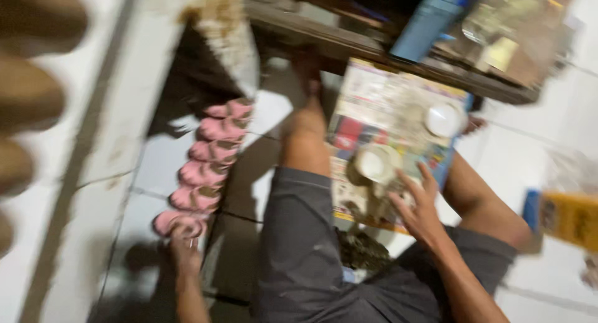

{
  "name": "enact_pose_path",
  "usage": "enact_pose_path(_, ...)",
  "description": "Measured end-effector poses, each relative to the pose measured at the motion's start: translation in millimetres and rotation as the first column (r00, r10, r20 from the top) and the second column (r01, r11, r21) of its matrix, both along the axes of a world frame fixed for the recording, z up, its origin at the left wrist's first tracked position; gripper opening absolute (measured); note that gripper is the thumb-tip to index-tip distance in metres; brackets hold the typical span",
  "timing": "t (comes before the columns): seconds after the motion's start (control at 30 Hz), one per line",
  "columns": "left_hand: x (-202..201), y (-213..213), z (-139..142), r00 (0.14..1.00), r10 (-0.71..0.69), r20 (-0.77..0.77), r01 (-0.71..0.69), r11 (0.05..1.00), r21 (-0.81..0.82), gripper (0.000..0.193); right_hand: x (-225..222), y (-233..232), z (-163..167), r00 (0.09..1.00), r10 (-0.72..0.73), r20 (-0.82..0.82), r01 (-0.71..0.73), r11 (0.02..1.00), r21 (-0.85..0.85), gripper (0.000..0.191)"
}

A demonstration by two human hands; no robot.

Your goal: The person sits on the floor and repeatedly rubs the pink straps of a child's sandal with their fingers. They occasionally place the sandal on a nearby shelf with other similar sandals and then pick it up again to continue rubbing the straps.

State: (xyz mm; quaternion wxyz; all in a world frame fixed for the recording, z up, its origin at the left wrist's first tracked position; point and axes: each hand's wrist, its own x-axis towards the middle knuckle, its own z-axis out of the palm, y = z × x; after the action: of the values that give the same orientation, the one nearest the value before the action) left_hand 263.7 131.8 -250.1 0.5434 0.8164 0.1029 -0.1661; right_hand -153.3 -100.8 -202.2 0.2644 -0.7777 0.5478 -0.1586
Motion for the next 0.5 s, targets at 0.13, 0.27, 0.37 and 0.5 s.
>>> enact_pose_path(0.13,1,-23,38,0.928,-0.261,-0.267,0.058,0.807,-0.588,0.078,12,-31,4,0.965,0.168,-0.202,-0.2,0.968,-0.152,0.062)
enact_pose_path(0.27,13,-85,48,0.76,-0.59,-0.274,0.081,0.503,-0.861,0.067,22,-48,9,0.941,0.221,-0.255,-0.276,0.939,-0.204,0.06)
enact_pose_path(0.37,-2,-131,67,0.627,-0.769,-0.126,0.178,0.299,-0.937,0.079,18,-51,10,0.942,0.256,-0.216,-0.312,0.905,-0.29,0.054)
enact_pose_path(0.5,-77,-177,148,0.611,-0.762,0.214,0.468,0.13,-0.874,0.063,-9,-44,24,0.949,0.293,-0.116,-0.315,0.877,-0.362,0.041)
